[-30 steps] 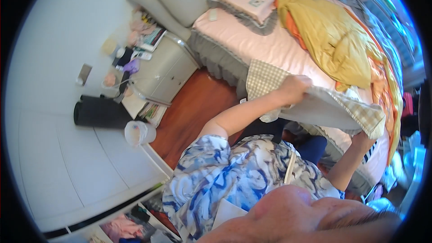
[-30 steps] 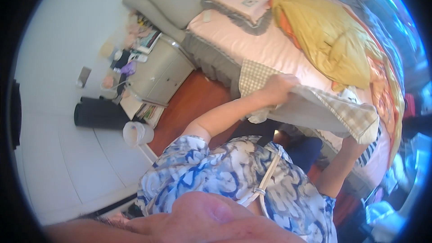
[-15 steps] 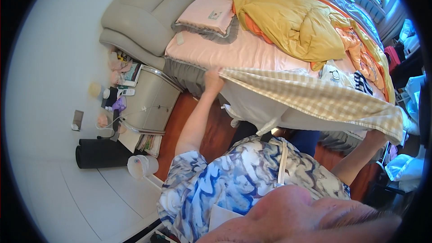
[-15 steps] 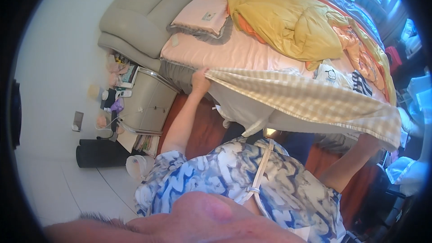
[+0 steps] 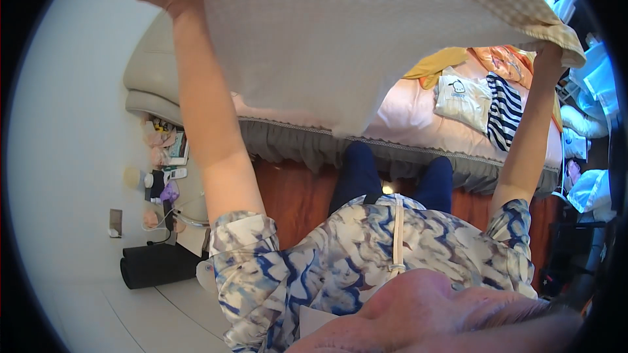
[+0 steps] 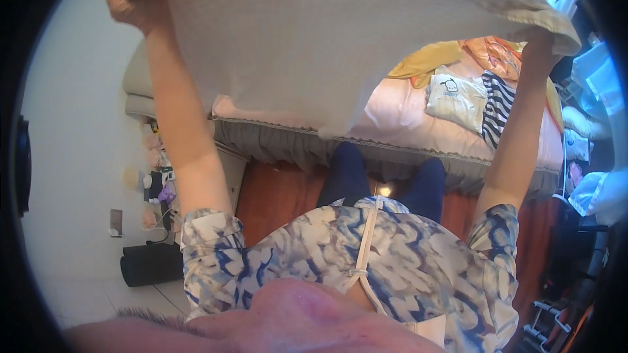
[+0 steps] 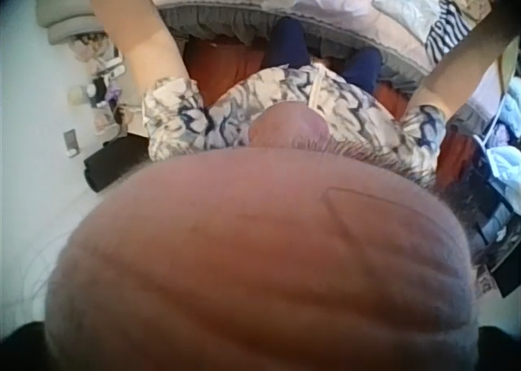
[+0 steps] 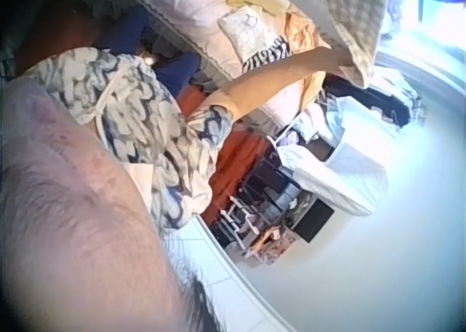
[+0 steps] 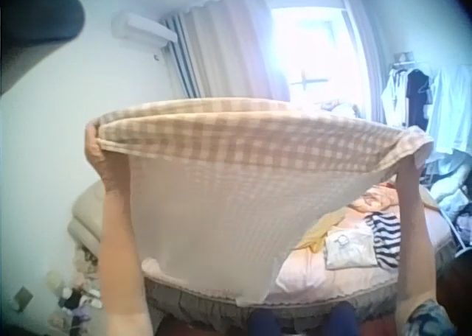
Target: The person folds a light-colored pair of pants and a checkered cloth by hand on a bed.
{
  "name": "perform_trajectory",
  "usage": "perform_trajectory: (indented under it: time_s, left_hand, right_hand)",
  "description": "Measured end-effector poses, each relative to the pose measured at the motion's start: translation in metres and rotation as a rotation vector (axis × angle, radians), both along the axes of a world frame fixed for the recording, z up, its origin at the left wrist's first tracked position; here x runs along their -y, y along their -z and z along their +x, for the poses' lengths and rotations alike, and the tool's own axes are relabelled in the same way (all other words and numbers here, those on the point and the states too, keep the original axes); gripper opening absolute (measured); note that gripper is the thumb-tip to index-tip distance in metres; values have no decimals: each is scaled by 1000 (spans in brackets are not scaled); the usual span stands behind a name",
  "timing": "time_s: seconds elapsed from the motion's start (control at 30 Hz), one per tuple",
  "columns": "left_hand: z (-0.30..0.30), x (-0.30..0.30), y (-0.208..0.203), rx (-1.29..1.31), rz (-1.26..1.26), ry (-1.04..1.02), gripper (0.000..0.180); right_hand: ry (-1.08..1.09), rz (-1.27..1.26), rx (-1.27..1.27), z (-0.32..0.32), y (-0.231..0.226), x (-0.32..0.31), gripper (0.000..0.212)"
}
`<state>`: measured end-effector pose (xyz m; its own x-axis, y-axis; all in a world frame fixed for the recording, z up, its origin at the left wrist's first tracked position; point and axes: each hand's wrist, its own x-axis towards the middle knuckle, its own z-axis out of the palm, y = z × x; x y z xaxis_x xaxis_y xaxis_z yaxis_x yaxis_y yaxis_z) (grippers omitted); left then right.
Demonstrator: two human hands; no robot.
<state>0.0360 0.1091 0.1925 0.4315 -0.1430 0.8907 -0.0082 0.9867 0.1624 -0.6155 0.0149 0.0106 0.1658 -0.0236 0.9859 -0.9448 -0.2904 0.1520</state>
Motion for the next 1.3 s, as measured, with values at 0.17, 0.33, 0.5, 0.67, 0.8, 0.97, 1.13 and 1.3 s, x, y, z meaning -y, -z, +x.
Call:
perform_trajectory:
  time_s: [0.17,0.33,0.5,0.67,0.8,0.97,1.13,1.3]
  left_hand:
    - [-21,-65,99,618,-161,-1458,27]
    - [-26,-143,252,1024,387,-1102,25]
    - [-51,-166,322,1075,1006,-698,16]
    - [-54,-161,332,1207,1289,-479,16]
    - [-40,-161,333,1325,1510,-203,25]
    - [-35,-163,355,1384,1673,232,34]
    - [-34,-138,332,925,1586,650,30]
    - [-59,-115,310,-257,1333,804,33]
  right_hand:
    - [109,396,61,-41,34,-37,35]
    - [-137,376,292,-108,134,-113,33]
    - [-334,787,675,-120,200,-170,36]
    - [-700,1196,822,-71,179,-208,39]
    - [-767,1579,876,-15,130,-221,41]
    - [-831,1999,570,16,123,-224,35]
    - [-842,1292,778,6,155,-184,29]
    - [-804,727,1757,-13,171,-118,44]
